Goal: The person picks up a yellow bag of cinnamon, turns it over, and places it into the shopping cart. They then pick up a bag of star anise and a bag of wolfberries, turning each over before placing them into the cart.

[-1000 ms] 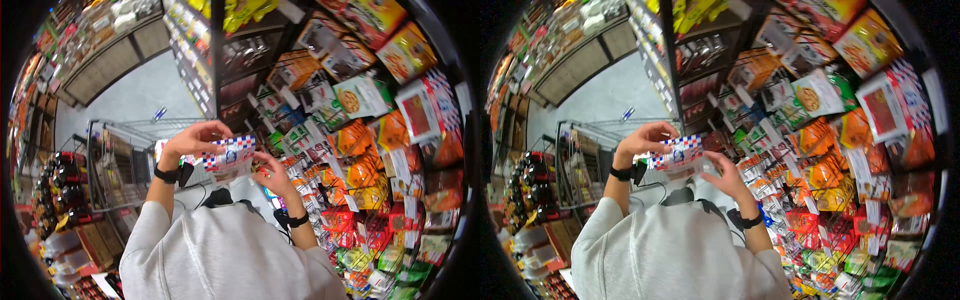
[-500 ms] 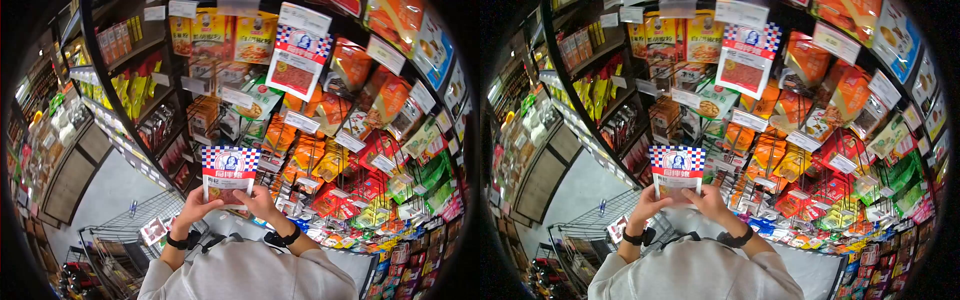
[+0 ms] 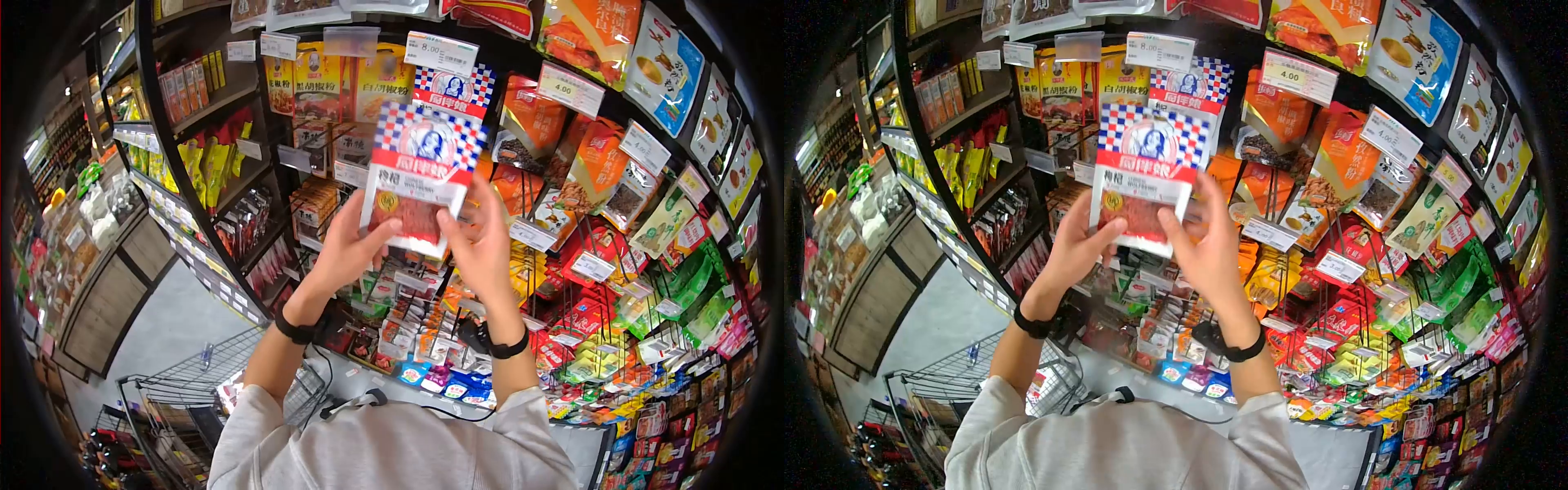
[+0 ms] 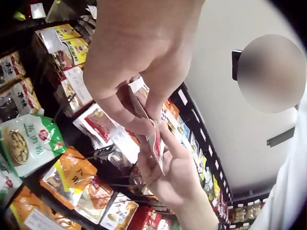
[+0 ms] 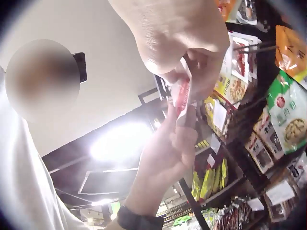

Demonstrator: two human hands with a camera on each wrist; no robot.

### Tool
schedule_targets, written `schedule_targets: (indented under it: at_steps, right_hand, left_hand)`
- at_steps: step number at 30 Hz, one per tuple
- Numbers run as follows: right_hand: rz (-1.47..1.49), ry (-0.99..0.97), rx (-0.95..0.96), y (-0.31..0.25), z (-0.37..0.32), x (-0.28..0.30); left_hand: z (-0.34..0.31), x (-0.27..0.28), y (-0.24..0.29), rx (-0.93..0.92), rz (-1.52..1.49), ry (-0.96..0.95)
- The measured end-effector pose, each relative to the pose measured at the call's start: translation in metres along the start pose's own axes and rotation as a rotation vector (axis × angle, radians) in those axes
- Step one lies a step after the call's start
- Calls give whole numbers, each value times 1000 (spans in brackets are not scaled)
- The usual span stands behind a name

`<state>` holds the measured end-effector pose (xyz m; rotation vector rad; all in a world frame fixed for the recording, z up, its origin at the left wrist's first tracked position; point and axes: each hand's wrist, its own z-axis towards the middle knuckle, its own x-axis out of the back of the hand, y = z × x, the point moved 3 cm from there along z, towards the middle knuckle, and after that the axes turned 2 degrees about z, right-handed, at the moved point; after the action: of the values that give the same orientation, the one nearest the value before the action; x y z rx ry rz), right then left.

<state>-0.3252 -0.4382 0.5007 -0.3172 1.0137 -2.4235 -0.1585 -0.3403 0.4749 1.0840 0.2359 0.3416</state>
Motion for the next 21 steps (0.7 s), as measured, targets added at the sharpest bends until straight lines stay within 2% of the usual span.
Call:
schedule_targets:
  at_steps: [2,5,8,12,17,21]
  right_hand:
    - [-89,63,100,-15,20,12]
    - [-359,42,318,-31,55,26]
    - [-585,-45,390,-37,85,25]
    - [-790,-42,361,-45,98,15]
    - [-786,0,508,-49,117,7]
    - [-766,15,552,-56,118,0]
  left_hand:
    - [14,2,0,-18,7,38]
    - [29,-1,11,-73,12,63]
    - [40,-1,15,-119,34,74]
    - [47,-4,19,-154,94,57]
    - [49,-5,24,-180,152,49]
    - [52,-3,27,-206,169,48]
